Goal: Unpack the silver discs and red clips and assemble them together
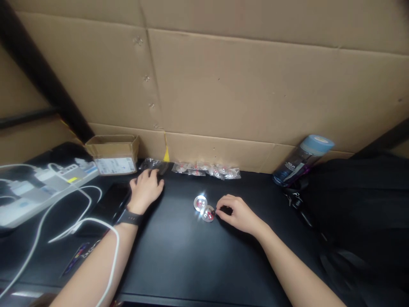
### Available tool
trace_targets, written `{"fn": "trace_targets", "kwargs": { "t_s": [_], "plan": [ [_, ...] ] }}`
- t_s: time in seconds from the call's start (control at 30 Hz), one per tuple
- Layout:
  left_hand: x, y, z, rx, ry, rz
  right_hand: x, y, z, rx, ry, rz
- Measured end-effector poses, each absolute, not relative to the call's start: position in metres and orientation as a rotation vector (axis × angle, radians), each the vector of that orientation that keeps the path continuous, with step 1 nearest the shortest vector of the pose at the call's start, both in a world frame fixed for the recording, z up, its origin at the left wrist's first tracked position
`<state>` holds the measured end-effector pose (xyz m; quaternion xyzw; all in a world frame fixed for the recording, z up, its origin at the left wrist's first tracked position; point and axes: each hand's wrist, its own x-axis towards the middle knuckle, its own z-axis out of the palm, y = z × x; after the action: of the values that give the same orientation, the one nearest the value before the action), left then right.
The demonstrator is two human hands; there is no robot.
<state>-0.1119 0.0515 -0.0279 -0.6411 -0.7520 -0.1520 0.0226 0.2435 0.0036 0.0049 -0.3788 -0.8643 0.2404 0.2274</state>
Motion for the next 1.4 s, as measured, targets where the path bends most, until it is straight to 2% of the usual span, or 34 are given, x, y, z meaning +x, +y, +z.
{"fn": "trace_targets", "kwargs": {
  "t_s": [0.17,0.47,1.07,1.4],
  "plan": [
    [-0.105,0.049,-0.026,-1.973,-2.241,-0.556,0.243,0.004,0.004,-1.042,-2.385,0.648],
    [-0.08,0.057,-0.014,-2.338,-1.775,-0.699,0.243,0.003,0.005,-1.056,-2.389,0.636],
    [-0.085,0.054,-0.017,-2.356,-1.78,-0.745,0.242,0.002,0.004,-1.038,-2.386,0.649],
    [-0.092,0.032,0.016,-2.312,-1.66,-1.02,0.241,0.002,0.005,-1.029,-2.382,0.662]
  ]
}}
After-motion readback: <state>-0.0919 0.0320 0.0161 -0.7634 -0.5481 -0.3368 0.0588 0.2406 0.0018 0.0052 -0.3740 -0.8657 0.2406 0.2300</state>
